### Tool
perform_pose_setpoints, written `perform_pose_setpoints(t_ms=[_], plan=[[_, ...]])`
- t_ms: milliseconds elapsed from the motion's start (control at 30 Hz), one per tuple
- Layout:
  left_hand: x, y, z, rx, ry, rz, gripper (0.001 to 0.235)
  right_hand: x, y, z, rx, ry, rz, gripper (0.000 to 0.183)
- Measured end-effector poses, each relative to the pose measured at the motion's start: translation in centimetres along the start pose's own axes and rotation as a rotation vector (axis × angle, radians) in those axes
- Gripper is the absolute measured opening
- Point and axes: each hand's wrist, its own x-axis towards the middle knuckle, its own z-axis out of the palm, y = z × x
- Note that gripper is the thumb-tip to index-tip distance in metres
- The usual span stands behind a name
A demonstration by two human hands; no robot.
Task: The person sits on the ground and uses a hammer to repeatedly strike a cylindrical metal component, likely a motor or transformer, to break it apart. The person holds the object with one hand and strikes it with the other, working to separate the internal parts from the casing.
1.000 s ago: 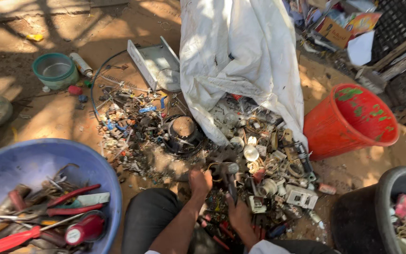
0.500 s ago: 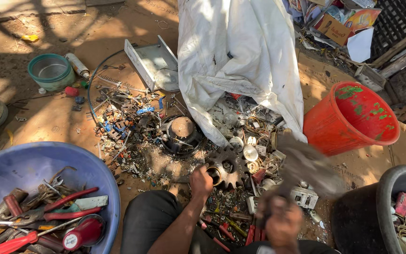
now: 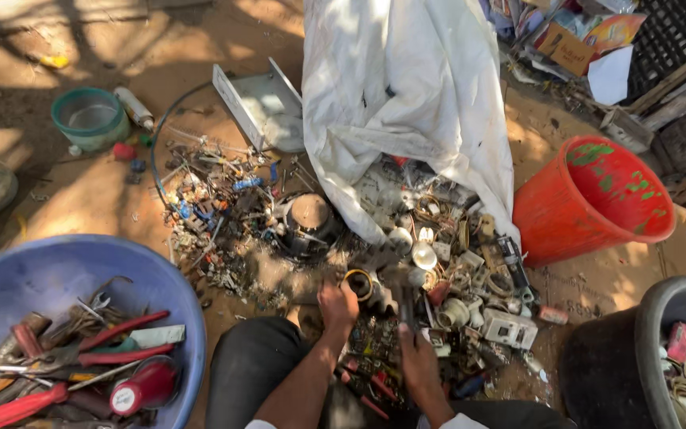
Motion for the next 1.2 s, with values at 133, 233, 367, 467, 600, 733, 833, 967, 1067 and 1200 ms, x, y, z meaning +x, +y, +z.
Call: perform_pose_setpoints(t_ms=[133,233,367,467,600,733,833,967,1067,1200], plan=[[0.6,2.2,-0.1,-0.157,-0.017,0.014,0.065,-5.4,-9.0,-3.4,0.369,0.037,-0.317,0.044],[0.1,2.8,-0.9,-0.112,-0.044,0.028,0.061,-9.5,-13.7,-6.4,0.675,-0.015,-0.904,0.051],[-0.3,4.7,-2.3,0.016,-0.071,0.042,0.062,-7.8,-14.5,-5.7,0.732,0.098,-1.626,0.049],[-0.9,5.4,-2.9,-0.059,-0.101,-0.043,0.062,-4.0,-9.4,-1.2,0.236,0.064,-1.187,0.051],[0.3,4.3,-2.5,-0.083,-0.150,-0.163,0.050,2.8,-2.9,2.6,-0.490,-0.007,-0.279,0.066],[0.8,1.6,-0.2,0.008,-0.080,-0.108,0.039,5.6,1.0,1.1,-0.367,0.027,-0.311,0.063],[1.2,0.0,0.3,0.047,-0.081,-0.163,0.039,4.8,1.1,1.1,-0.244,-0.030,-0.184,0.068],[0.7,0.4,0.3,0.044,-0.127,-0.148,0.037,-1.2,-2.8,-0.3,0.198,-0.009,-0.127,0.052],[0.5,1.9,-0.3,0.106,-0.051,-0.004,0.029,-6.7,-9.2,-4.1,0.433,0.086,-0.349,0.048],[0.1,3.9,-1.5,0.048,-0.025,0.031,0.036,-9.6,-15.3,-8.2,0.753,-0.182,-1.363,0.055]])
